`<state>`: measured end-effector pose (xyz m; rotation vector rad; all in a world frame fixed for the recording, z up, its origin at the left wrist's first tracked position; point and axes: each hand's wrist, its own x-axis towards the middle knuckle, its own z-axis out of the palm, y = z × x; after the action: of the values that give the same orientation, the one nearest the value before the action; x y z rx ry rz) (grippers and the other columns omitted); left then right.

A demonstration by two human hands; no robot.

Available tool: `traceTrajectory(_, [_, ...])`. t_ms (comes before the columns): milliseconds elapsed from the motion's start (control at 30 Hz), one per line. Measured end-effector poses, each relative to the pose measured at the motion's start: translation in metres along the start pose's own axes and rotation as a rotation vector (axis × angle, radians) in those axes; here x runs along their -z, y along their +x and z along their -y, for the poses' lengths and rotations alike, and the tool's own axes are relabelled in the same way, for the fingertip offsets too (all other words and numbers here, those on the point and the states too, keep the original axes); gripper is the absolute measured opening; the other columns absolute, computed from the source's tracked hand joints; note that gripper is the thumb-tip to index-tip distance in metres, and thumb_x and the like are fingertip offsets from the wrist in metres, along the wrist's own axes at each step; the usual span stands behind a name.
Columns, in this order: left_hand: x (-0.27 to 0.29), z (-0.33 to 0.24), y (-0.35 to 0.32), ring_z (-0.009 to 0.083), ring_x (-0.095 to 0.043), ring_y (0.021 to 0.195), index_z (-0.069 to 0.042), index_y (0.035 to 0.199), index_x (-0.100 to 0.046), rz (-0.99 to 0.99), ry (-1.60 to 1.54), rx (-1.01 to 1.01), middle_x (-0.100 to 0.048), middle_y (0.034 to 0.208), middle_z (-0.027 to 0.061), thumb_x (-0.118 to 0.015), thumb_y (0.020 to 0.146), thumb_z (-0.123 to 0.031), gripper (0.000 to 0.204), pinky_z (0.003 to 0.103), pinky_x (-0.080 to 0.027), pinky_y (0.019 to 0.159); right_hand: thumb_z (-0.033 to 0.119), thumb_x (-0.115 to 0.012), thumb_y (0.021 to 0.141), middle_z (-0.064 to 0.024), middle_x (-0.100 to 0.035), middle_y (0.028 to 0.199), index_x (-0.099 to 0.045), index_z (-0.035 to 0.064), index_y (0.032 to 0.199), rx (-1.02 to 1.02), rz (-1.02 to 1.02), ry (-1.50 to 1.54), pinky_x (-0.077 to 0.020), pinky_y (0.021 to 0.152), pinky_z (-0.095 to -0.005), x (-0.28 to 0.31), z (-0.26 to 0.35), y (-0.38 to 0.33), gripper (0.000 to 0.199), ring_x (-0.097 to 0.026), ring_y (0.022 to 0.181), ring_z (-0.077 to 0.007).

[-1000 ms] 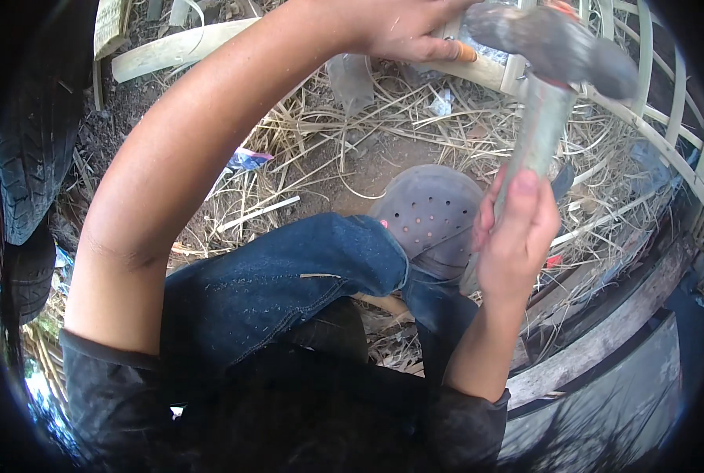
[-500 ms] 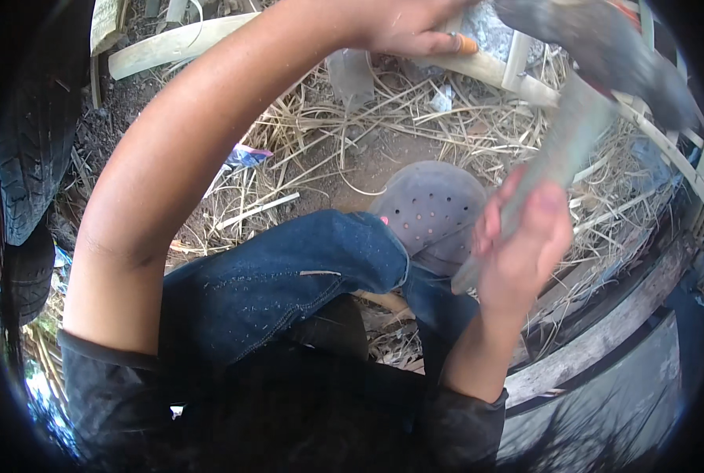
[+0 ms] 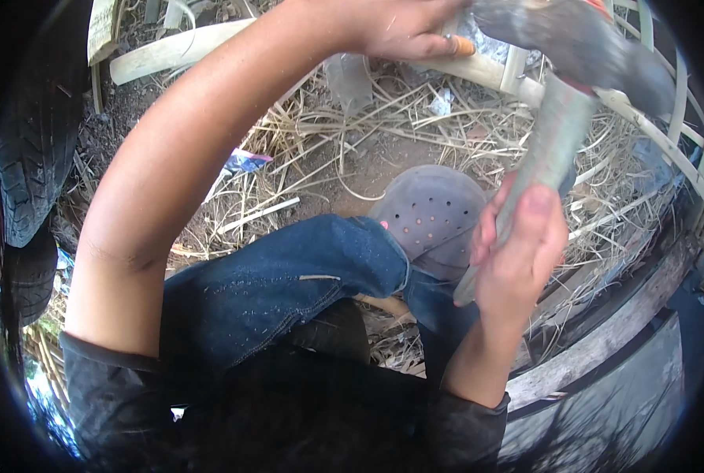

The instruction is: The person secures bamboo strips together using a thin material and a hammer while sitting on the ground.

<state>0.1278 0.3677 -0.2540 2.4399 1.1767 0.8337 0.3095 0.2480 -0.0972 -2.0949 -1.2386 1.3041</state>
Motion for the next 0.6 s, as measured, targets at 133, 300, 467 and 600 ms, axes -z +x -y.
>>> traceTrajectory(133, [0.002,0.002,-0.008,0.0358,-0.028,0.143,0.007,0.13,-0.047,0.06,0.051,-0.011,-0.045,0.135,0.0229,-0.05,0.09,-0.045,0.065,0.072,-0.004,0.114,0.04,-0.046,0.104,0.0032,-0.045,0.06,-0.054,0.0052,0.092,0.004,0.012,-0.045,-0.0286,0.038,-0.0198,0.001,0.003,-0.002,0.038,-0.038,0.045,-0.0036])
traceTrajectory(300, [0.008,0.001,-0.001,0.0355,-0.029,0.143,0.006,0.13,-0.047,0.021,0.019,-0.003,-0.045,0.134,0.0225,-0.051,0.089,-0.048,0.068,0.071,-0.002,0.114,0.041,-0.043,0.105,0.0031,-0.044,0.058,-0.053,0.0049,0.088,0.06,0.055,-0.223,-0.0284,0.039,-0.0195,-0.003,-0.008,0.011,0.041,-0.038,0.044,-0.0035])
traceTrajectory(467, [0.013,-0.002,0.003,0.0349,-0.03,0.143,0.007,0.131,-0.046,0.095,0.006,-0.003,-0.046,0.134,0.0227,-0.048,0.09,-0.047,0.068,0.071,0.0,0.115,0.047,-0.043,0.103,0.0001,-0.044,0.059,-0.051,0.0045,0.094,0.007,-0.039,0.083,-0.0297,0.038,-0.0225,0.004,0.0,-0.006,0.044,-0.039,0.043,-0.0068])
traceTrajectory(600, [0.0,0.007,-0.011,0.0348,-0.03,0.143,0.007,0.132,-0.046,0.042,0.053,0.003,-0.045,0.135,0.0232,-0.047,0.09,-0.047,0.068,0.071,-0.002,0.115,0.049,-0.044,0.102,0.0006,-0.044,0.06,-0.051,0.0046,0.093,-0.011,0.088,-0.172,-0.0297,0.037,-0.0225,-0.008,-0.001,0.012,0.046,-0.039,0.044,-0.0064])
